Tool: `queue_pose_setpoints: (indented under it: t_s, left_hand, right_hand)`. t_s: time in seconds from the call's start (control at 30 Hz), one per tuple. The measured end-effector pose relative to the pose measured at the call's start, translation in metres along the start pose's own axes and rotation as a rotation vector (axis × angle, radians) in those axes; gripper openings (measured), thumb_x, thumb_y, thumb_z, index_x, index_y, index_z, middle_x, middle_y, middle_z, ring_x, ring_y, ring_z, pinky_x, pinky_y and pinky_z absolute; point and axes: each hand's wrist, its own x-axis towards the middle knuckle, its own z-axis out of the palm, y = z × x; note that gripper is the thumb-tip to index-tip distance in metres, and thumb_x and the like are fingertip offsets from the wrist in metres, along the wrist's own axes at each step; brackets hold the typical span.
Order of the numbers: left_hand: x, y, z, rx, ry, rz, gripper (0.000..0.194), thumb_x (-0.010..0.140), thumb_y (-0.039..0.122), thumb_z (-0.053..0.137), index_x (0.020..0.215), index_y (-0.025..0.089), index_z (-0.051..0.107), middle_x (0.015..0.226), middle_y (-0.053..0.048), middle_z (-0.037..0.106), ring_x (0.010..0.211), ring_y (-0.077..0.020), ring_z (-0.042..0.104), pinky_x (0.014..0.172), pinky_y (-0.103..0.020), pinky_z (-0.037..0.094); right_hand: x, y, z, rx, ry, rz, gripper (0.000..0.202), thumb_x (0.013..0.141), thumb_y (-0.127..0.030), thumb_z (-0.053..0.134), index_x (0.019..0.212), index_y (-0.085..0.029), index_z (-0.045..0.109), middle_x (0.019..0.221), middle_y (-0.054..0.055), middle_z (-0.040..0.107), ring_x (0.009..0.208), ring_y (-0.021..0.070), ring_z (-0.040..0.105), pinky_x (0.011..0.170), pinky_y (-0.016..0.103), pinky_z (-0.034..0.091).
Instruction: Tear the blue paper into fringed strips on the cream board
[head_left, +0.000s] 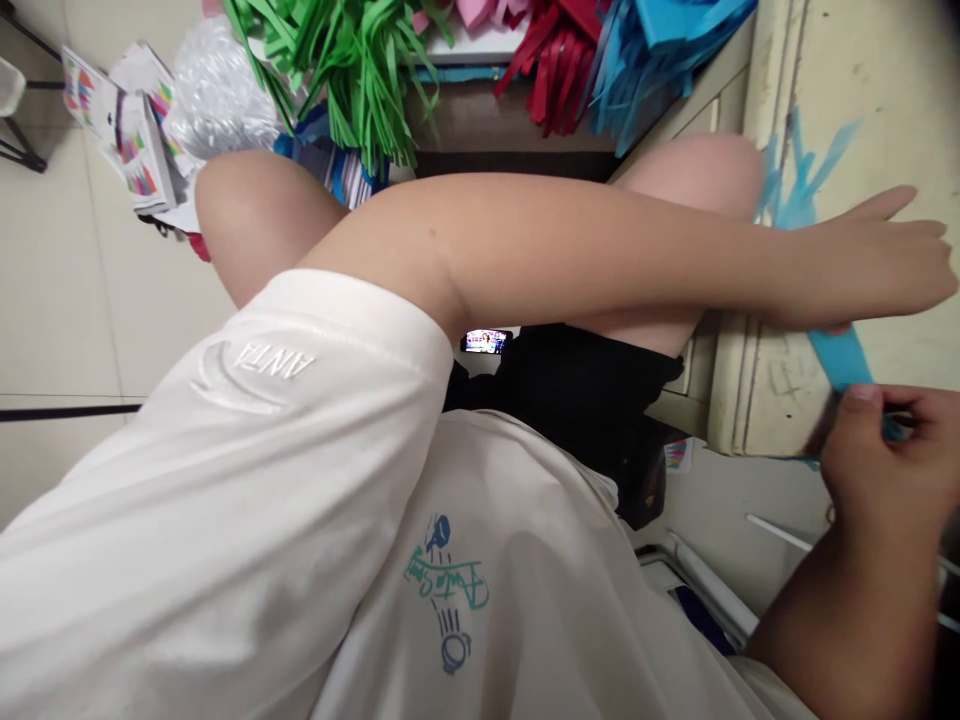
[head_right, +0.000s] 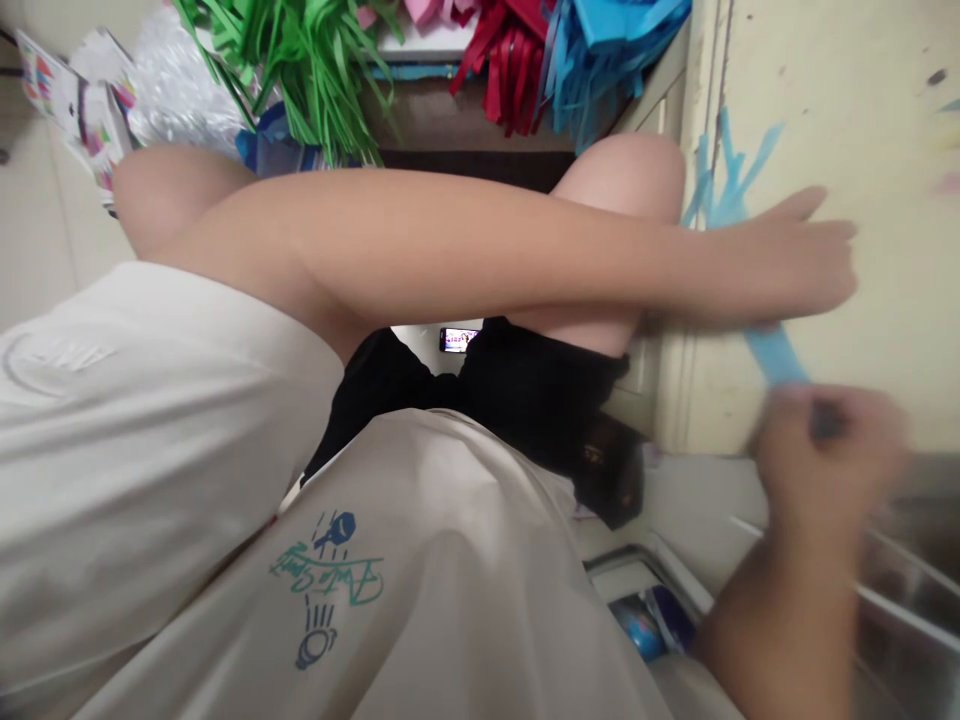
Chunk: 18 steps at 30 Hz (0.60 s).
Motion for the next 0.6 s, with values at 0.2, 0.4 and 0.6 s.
queue_pose_setpoints:
  t_s: [0.2,0.4,0.6]
  left_hand:
    - [-0.002,0.000,0.004,0.075,0.044,-0.120,0.044,0.070,0.009,0.035,0.080,0.025,-0.005,0.086,0.000,0.017,0.158,-0.0373,0.064,0.136,-0.068,0.045]
    - [-0.006,-0.003,0.006,-0.027,0.144,-0.090,0.045,0.080,0.005,0.040,0.082,0.026,0.001,0.085,0.005,0.013,0.151,-0.0434,0.073,0.131,-0.075,0.047]
    - [0.001,0.000,0.005,-0.060,0.100,-0.164,0.044,0.082,0.000,0.033,0.066,0.023,-0.002,0.074,0.003,0.001,0.148,-0.0391,0.073,0.134,-0.076,0.043]
  right_hand:
    - [0.004,0.009,-0.004,-0.033,-0.050,-0.013,0.039,0.061,-0.045,0.064,0.085,-0.015,0.060,0.088,0.007,0.059,0.084,0.0126,0.046,0.100,0.037,0.047]
    - [0.008,-0.020,-0.013,-0.111,-0.114,0.056,0.029,0.054,-0.027,0.057,0.078,-0.011,0.060,0.081,0.007,0.056,0.081,0.0119,0.048,0.096,0.032,0.042]
    - [0.014,0.005,0.001,-0.110,-0.037,-0.047,0.025,0.062,-0.030,0.061,0.076,-0.011,0.055,0.077,0.008,0.051,0.078,0.0109,0.045,0.090,0.029,0.035]
